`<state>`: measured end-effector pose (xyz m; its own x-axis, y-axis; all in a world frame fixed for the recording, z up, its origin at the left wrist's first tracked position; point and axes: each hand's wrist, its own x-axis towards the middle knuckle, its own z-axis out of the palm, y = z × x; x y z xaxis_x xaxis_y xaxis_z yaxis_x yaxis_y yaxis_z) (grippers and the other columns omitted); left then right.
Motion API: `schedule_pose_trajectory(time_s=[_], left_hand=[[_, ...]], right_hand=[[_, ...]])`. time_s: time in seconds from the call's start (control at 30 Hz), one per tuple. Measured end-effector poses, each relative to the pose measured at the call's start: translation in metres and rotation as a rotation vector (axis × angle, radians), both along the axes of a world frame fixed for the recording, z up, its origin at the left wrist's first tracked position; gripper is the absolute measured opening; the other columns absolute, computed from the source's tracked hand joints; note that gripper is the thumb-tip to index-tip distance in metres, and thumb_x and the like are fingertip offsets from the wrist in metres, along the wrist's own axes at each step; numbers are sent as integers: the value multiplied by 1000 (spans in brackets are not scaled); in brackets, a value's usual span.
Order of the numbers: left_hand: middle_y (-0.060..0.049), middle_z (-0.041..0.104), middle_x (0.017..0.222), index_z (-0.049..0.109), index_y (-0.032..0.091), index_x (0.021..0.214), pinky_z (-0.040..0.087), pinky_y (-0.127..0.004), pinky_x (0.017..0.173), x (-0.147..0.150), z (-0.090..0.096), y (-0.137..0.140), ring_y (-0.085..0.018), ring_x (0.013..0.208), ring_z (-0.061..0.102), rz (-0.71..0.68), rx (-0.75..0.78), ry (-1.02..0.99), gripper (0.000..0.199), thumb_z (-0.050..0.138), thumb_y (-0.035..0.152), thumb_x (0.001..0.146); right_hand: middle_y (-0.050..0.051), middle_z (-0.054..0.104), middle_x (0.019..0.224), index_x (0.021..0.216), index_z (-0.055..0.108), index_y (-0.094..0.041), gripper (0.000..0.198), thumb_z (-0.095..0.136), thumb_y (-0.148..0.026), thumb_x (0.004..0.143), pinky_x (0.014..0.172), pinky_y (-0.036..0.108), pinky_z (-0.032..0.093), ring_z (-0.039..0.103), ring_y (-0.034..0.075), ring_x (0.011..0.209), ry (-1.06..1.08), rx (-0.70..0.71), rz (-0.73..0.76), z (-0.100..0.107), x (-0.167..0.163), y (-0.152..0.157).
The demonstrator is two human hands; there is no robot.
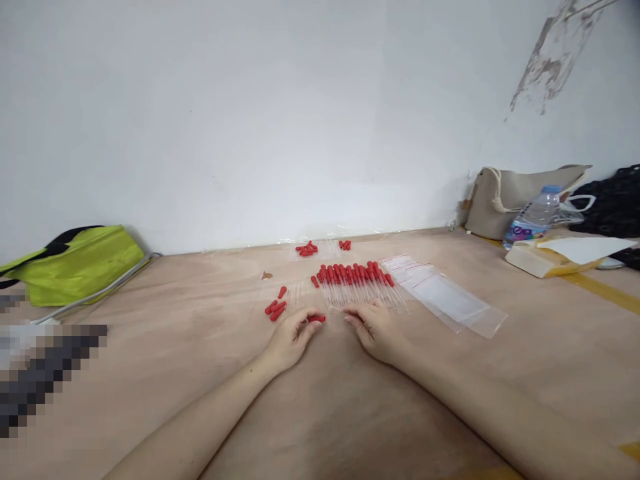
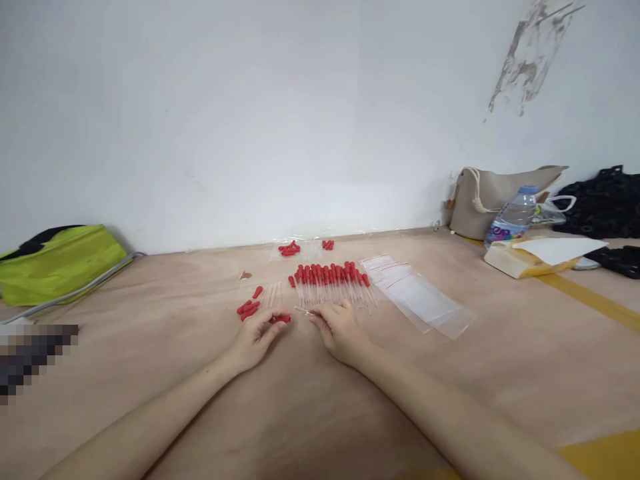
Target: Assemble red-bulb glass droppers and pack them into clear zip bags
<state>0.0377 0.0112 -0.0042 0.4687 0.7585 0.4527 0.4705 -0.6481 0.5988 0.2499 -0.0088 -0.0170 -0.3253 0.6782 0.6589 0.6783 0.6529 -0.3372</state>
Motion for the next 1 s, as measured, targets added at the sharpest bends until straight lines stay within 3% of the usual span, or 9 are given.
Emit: schedule_pose_trajectory(time_s=[0.63,1.0], left_hand=[[-3,62,84,60,19,90,43,-26,72,0,3,0,-15,79,56,-84,2,47,21,42,28,87],[-5,60,80,61,19,88,42,-27,70,0,7,-5,-15,76,54,-158,-16,142,25,38,28,89]], right_hand=[[2,64,80,90,58,-19,20,39,-21,88,72,28,29,55,12,71,-125,-44,53,2,-2,-1],[1,65,76,88,61,-21,21,40,-20,86,69,28,25,54,12,69,-215,17,30,0,-1,0]])
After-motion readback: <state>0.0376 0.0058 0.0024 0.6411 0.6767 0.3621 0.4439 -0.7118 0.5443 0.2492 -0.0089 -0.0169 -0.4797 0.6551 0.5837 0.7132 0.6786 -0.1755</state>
